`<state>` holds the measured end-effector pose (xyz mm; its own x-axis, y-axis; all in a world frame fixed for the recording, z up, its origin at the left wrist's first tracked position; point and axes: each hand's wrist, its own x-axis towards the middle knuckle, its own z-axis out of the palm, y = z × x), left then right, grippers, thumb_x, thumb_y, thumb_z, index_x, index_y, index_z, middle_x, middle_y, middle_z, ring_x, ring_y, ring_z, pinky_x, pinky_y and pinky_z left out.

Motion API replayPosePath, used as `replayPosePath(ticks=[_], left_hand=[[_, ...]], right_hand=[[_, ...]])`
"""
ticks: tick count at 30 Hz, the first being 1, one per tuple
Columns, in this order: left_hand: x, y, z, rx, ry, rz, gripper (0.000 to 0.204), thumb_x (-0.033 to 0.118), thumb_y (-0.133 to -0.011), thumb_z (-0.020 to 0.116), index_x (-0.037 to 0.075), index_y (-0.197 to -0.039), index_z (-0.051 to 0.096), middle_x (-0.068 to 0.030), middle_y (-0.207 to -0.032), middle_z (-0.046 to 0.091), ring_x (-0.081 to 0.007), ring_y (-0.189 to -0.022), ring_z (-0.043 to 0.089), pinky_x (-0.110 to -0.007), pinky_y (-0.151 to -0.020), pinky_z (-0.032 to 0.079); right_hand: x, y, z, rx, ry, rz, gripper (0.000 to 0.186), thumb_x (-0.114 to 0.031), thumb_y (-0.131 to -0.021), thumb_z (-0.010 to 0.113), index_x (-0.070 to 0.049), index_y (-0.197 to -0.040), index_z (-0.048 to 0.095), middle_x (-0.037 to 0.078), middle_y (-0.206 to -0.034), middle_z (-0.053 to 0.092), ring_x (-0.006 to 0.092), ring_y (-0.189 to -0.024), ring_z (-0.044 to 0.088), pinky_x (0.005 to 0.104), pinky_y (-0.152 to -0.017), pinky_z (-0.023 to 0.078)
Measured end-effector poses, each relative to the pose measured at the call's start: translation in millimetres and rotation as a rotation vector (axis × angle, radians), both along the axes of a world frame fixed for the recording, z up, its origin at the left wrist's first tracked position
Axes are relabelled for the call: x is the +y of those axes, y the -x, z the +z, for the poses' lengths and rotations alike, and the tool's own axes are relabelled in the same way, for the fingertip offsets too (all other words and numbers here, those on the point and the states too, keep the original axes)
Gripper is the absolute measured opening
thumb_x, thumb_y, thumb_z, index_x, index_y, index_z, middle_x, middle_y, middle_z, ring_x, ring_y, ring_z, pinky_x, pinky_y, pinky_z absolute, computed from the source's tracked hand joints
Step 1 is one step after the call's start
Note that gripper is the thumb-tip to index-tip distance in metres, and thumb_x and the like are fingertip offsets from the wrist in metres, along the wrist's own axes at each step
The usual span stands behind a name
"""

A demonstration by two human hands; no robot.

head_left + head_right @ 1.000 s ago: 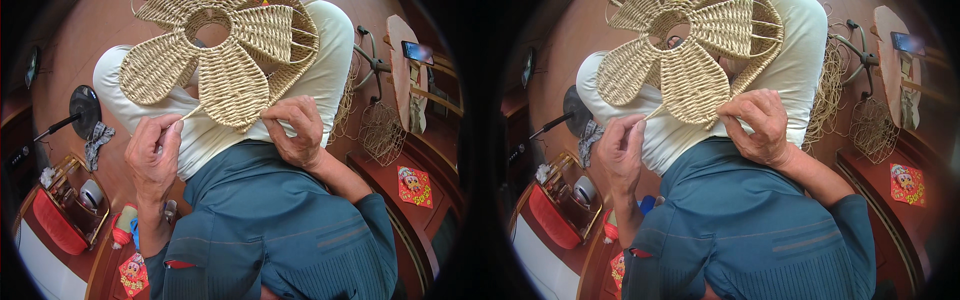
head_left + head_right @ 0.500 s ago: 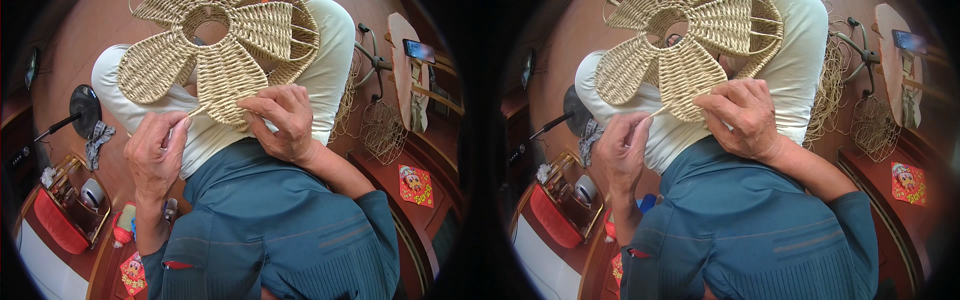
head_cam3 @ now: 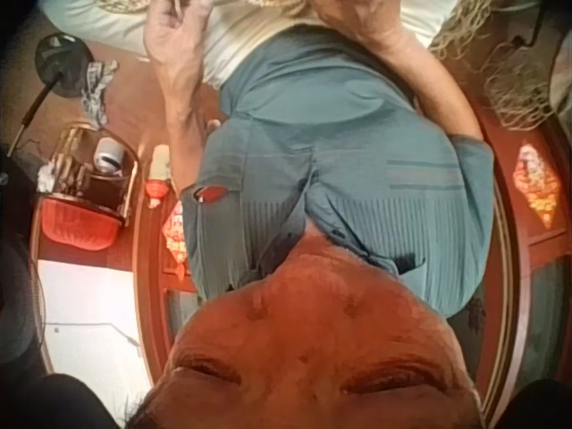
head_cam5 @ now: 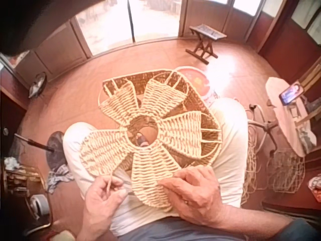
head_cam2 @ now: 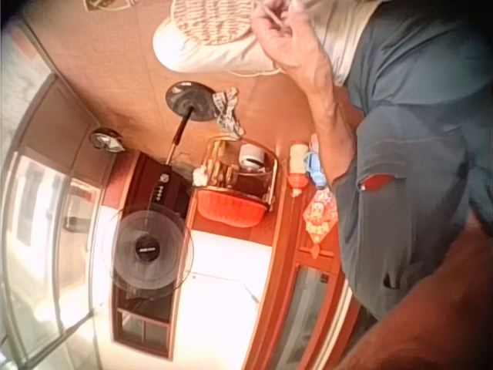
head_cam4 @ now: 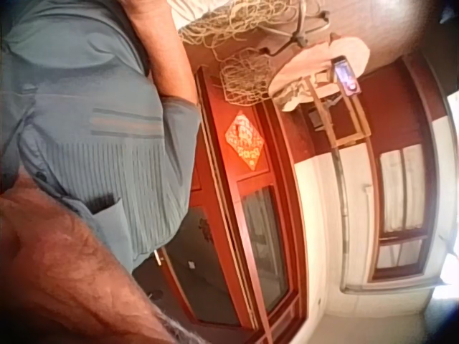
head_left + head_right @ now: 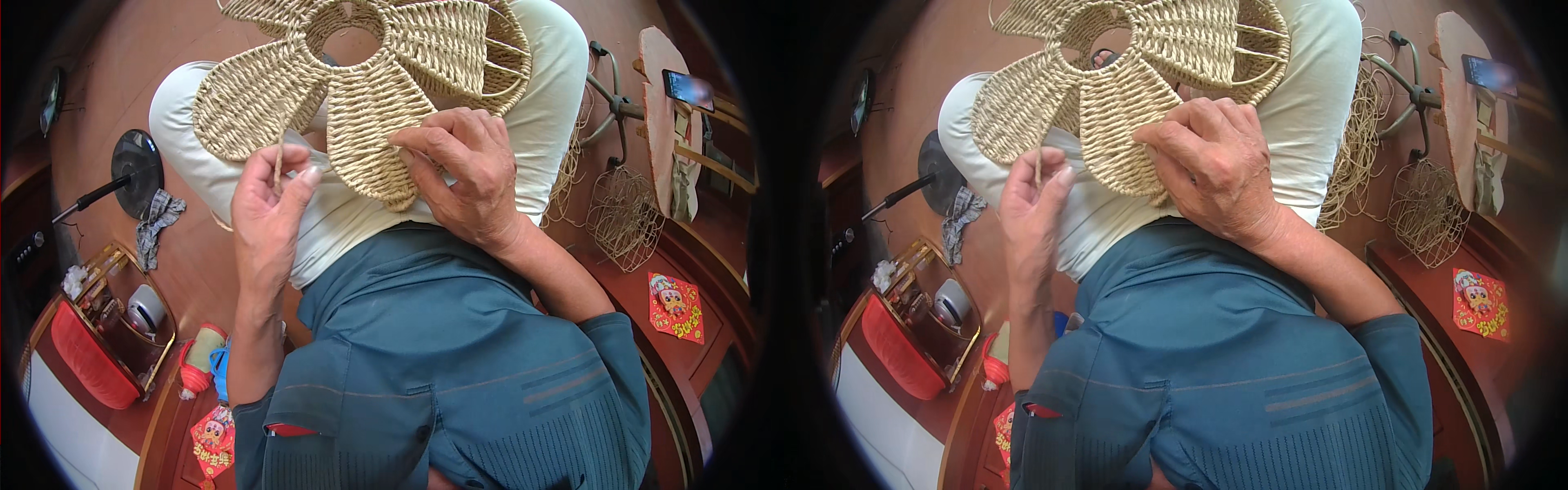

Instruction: Weaving a straw craft item with a flower or petal-like shape.

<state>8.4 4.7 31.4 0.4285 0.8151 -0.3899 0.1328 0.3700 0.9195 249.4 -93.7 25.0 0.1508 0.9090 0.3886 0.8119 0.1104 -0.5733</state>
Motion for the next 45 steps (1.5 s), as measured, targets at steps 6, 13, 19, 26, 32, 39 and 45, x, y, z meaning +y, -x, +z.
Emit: replayPosePath(ticks=[6,13,19,26,32,39,45], left_hand=[[-11.2,-35.2,4.0,-0.198,0.188,0.024,0.061,0.008,-0.099,0.073,-0.009,-0.153,0.048,-0.0141,-0.135,0.067,-0.0153,-0.119,0.065,-0.031,-0.109,0.050],[-13.7,-45.1,-6.1,-0.323,0.205,0.038,0.061,0.004,-0.098,0.070,-0.007,-0.154,0.047,-0.0162,-0.144,0.065,-0.0178,-0.134,0.062,-0.035,-0.117,0.048],[-14.4,-49.6,-7.1,-0.333,0.192,0.012,0.061,0.000,-0.098,0.067,-0.007,-0.154,0.044,-0.0158,-0.143,0.065,-0.0186,-0.131,0.064,-0.035,-0.117,0.049],[-13.6,-49.9,-13.0,-0.305,0.132,-0.035,0.060,-0.003,-0.098,0.062,-0.008,-0.155,0.041,-0.0168,-0.144,0.063,-0.0195,-0.132,0.064,-0.036,-0.117,0.049],[-15.4,-49.1,-16.4,-0.298,0.122,-0.039,0.062,-0.004,-0.097,0.060,-0.009,-0.156,0.040,-0.0180,-0.144,0.063,-0.0198,-0.133,0.063,-0.036,-0.117,0.048],[-14.8,-49.9,-12.4,-0.312,0.148,-0.038,0.063,-0.004,-0.098,0.060,-0.009,-0.156,0.040,-0.0182,-0.143,0.064,-0.0206,-0.132,0.065,-0.037,-0.116,0.050],[-16.2,-50.7,-16.4,-0.348,0.154,-0.017,0.064,-0.003,-0.098,0.063,-0.008,-0.157,0.039,-0.0178,-0.141,0.066,-0.0206,-0.129,0.066,-0.037,-0.115,0.051]], right_hand=[[-1.6,0.2,-1.9,-0.015,-0.003,0.023,0.025,-0.011,-0.086,0.081,-0.020,-0.109,0.080,-0.002,-0.099,0.069,0.0203,-0.089,0.064,0.0378,-0.084,0.045],[-2.8,1.1,2.1,-0.074,0.030,0.039,0.027,-0.016,-0.086,0.085,-0.020,-0.112,0.081,-0.002,-0.099,0.068,0.0209,-0.091,0.063,0.0377,-0.085,0.045],[-3.1,-1.3,0.4,-0.155,0.046,0.085,0.027,-0.023,-0.087,0.086,-0.022,-0.114,0.080,-0.003,-0.102,0.065,0.0198,-0.094,0.061,0.0377,-0.085,0.045],[-3.0,-1.7,2.2,-0.190,0.121,0.140,0.033,-0.028,-0.089,0.086,-0.021,-0.120,0.079,-0.001,-0.105,0.066,0.0214,-0.093,0.061,0.0389,-0.086,0.046],[-3.1,-2.5,-0.2,-0.119,0.098,0.145,0.030,-0.025,-0.087,0.085,-0.019,-0.115,0.077,0.000,-0.101,0.064,0.0215,-0.092,0.061,0.0392,-0.082,0.045],[-7.9,-5.7,-9.5,-0.020,0.031,0.124,0.031,-0.017,-0.086,0.084,-0.018,-0.116,0.077,0.001,-0.102,0.067,0.0232,-0.089,0.061,0.0385,-0.081,0.046],[-11.9,-8.8,-6.8,-0.071,0.022,0.170,0.036,-0.013,-0.084,0.088,-0.015,-0.119,0.079,0.001,-0.100,0.068,0.0214,-0.089,0.063,0.0373,-0.082,0.048]])
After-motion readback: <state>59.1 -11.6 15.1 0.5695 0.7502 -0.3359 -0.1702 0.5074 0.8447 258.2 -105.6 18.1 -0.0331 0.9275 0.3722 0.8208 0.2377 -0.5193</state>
